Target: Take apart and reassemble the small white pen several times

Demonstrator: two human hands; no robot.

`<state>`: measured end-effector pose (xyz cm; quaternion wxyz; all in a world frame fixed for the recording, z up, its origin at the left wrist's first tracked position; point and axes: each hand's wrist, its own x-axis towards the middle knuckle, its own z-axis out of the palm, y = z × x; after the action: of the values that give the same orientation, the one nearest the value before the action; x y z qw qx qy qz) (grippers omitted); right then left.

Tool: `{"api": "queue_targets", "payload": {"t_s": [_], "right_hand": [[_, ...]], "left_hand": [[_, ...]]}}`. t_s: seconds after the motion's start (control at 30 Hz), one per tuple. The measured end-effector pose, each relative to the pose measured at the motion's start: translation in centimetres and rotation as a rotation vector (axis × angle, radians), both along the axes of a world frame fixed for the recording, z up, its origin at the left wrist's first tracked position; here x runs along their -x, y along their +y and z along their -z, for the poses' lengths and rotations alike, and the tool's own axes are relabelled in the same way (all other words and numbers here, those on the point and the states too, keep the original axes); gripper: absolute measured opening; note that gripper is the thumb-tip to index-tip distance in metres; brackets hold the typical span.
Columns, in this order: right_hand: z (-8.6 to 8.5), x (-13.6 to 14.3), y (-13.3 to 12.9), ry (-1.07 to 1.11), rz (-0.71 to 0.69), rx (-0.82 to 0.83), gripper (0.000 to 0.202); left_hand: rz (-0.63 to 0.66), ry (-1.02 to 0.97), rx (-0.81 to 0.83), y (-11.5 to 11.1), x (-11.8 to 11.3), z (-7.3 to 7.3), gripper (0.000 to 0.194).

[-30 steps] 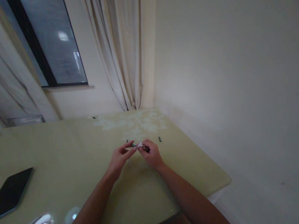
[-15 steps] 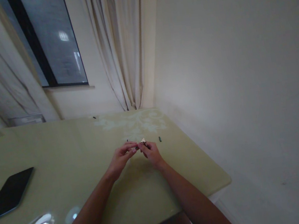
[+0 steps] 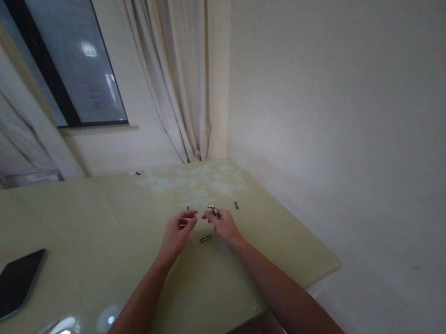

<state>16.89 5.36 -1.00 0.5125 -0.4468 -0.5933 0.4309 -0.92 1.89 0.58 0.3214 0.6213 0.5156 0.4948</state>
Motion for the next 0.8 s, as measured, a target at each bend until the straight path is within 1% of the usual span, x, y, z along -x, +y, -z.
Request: {"api": "queue_targets", "payload": {"t_s": [0.03, 0.13, 0.17, 0.23, 0.3, 0.5, 0.63, 0.7, 0.8], "right_hand": [[0.1, -0.2, 0.3, 0.000, 0.038, -0.001, 0.039], [0.4, -0.6, 1.0, 0.047, 0.120, 0.045, 0.038], [0.5, -0.7, 1.2, 0.062, 0.135, 0.060, 0.038], [0.8, -0.8, 1.4, 0.076, 0.148, 0.079, 0.039], [0.9, -0.7, 1.4, 0.079, 0.142, 0.088, 0.039], [1.1, -0.5, 1.3, 0.090, 0.124, 0.089, 0.038], [0.7, -0.6, 1.3, 0.131, 0.104, 0.102, 0.039], [0.4, -0.6, 1.0, 0.179, 0.030, 0.125, 0.041], [-0.4, -0.4, 0.3, 0.221, -0.160, 0.172, 0.042]], "left_hand": [[0.027, 0.090, -0.013, 0.1, 0.2, 0.1, 0.044], [0.194, 0.425, -0.056, -0.1, 0.5, 0.3, 0.034], [0.230, 0.530, -0.068, -0.3, 0.4, 0.3, 0.031], [0.251, 0.689, -0.088, -0.8, 0.0, 0.3, 0.022], [0.241, 0.775, -0.114, -1.3, -0.6, 0.2, 0.014], [0.176, 0.843, -0.206, -1.9, -1.5, 0.4, 0.003], [0.100, 0.788, -0.292, -1.4, -1.0, 0.5, 0.003], [0.045, 0.726, -0.386, -1.1, -0.5, 0.3, 0.004], [-0.038, 0.677, -0.571, -1.0, 0.2, -0.3, 0.005]]}}
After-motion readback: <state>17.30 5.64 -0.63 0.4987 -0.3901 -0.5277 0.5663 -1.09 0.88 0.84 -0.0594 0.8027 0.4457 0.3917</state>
